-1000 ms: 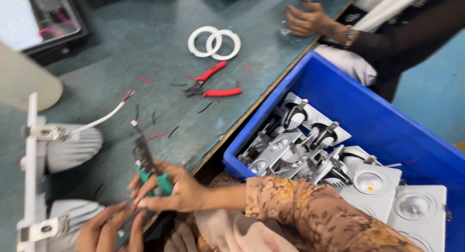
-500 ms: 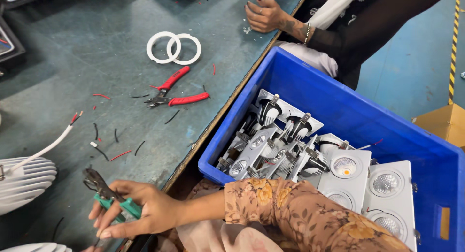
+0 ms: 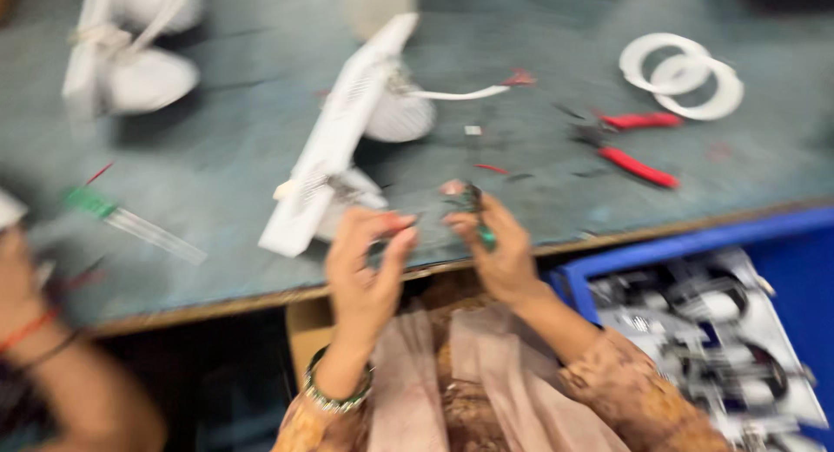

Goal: The person assembles LED light fixtures by stripping wires and connecting them to the fixture. They use wire cutters and pliers to prepare and join the wires, then place the completed unit into a blue bin.

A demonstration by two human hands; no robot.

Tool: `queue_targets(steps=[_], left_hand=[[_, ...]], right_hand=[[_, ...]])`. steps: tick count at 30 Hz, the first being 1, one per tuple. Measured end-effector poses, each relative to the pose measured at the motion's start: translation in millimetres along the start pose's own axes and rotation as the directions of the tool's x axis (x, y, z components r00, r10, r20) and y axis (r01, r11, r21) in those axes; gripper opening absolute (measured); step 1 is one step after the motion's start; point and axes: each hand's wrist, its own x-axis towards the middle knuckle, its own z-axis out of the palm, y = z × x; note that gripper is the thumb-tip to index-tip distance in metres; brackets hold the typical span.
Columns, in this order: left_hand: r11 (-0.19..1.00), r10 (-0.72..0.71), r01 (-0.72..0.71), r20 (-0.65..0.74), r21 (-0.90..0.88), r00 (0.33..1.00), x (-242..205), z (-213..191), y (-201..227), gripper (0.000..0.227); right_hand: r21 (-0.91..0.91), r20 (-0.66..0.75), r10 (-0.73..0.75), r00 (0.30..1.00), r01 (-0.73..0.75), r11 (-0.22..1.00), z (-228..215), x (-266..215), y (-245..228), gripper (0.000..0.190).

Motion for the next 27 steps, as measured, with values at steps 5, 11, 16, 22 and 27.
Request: queue_targets(steps=[5, 11, 16, 22, 27], left_hand=[[0.965, -0.125, 0.121, -0.006, -0.231, 0.992, 3, -1, 7, 0.011], [0.988, 0.002, -0.003, -0.007, -0.154, 1.000, 1, -1, 5, 0.011], [0.990, 0.008, -0.006, 0.010, -0.143, 1.000, 0, 1, 4, 0.013], [0.995, 0.004, -0.003, 0.009, -0.096, 1.000, 0, 3, 5, 0.014], [0.995, -0.005, 0.006, 0.012, -0.097, 1.000, -1, 2, 5, 0.014]], right_hand=[[-0.178, 0.132, -0.202, 0.971, 0.223, 0.958, -7, 15, -5, 0.045], [-0.205, 0.191, -0.190, 0.963, 0.228, 0.952, -6, 14, -3, 0.056], [-0.177, 0.199, -0.201, 0.959, 0.237, 0.955, -6, 14, -9, 0.058], [-0.179, 0.181, -0.219, 0.959, 0.251, 0.951, -6, 13, -9, 0.053], [-0.266, 0.160, -0.250, 0.955, 0.285, 0.921, -6, 11, -7, 0.052]])
